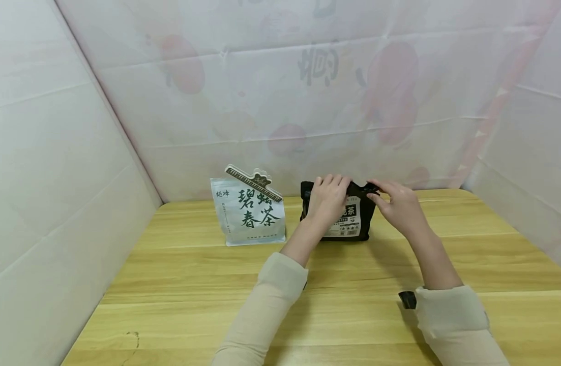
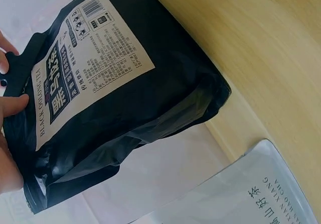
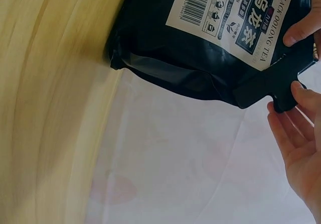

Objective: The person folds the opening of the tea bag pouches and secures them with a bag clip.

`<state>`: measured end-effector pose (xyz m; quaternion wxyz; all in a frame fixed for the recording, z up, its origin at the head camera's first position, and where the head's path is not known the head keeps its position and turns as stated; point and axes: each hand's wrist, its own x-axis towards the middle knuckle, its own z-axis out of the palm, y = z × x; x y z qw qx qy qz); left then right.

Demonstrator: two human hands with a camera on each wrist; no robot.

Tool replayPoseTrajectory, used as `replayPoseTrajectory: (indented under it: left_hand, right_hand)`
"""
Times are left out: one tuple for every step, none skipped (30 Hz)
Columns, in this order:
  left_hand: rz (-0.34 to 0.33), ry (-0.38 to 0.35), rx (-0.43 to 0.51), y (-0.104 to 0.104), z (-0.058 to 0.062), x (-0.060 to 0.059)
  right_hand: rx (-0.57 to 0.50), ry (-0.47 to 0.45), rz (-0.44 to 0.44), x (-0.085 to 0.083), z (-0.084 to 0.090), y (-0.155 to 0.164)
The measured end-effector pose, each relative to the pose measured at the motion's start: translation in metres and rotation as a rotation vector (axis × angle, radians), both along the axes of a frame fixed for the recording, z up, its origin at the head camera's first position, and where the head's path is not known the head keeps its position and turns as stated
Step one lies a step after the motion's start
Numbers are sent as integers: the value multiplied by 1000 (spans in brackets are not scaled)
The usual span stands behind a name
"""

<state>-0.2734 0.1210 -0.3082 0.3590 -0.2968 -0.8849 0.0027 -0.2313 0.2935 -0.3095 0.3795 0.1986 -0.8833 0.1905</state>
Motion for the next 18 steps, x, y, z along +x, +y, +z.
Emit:
replayPoseTrajectory:
  left_hand:
    - [7,9,-5,0,0,0]
    - [14,12,-12,-1,0,1]
    - [20,8,-17,-1,0,1]
    - [23,1,-21,-2,1,2]
    - [25,-8,-25,-3,2,3]
    - [27,-14,-28,-4,2,4]
    - [28,-9,-26,-5,3,5]
    - [27,4,-20,-6,3,5]
    - [25,23,-10,-8,3,5]
    - [20,42,2,-9,4,5]
    - [15,60,15,-10,4,4]
    - [7,76,31,-12,4,4]
    - [-1,88,46,-13,5,4]
    - [-12,91,60,-15,6,3]
    - [-24,87,73,-17,7,3]
    - [-33,77,86,-19,9,2]
    - [-40,61,96,-21,10,2]
    - [-43,43,103,-24,12,1]
  right_hand:
    - [-8,-15,0,0,0,0]
    - [-16,-29,0,1,0,-1]
    - [-20,-46,-3,1,0,-1]
    - [-21,-62,-5,1,0,-1]
    - [-19,-78,-8,2,0,-1]
    - [-16,-94,-13,2,0,0]
    - [-10,-105,-15,2,1,0]
    - [-4,-114,-17,2,1,1]
    - [-1,-123,-18,2,2,2]
    - [-2,-127,-17,3,2,3]
    - [-5,-129,-15,3,3,4]
    - [-12,-131,-10,4,4,5]
    - [-18,-133,-6,5,5,5]
    - [-26,-138,-3,6,6,6]
    - [-35,-143,0,7,7,6]
    - [-38,-146,4,8,9,6]
    - [-37,-149,10,9,11,6]
    - [-35,-151,12,11,14,5]
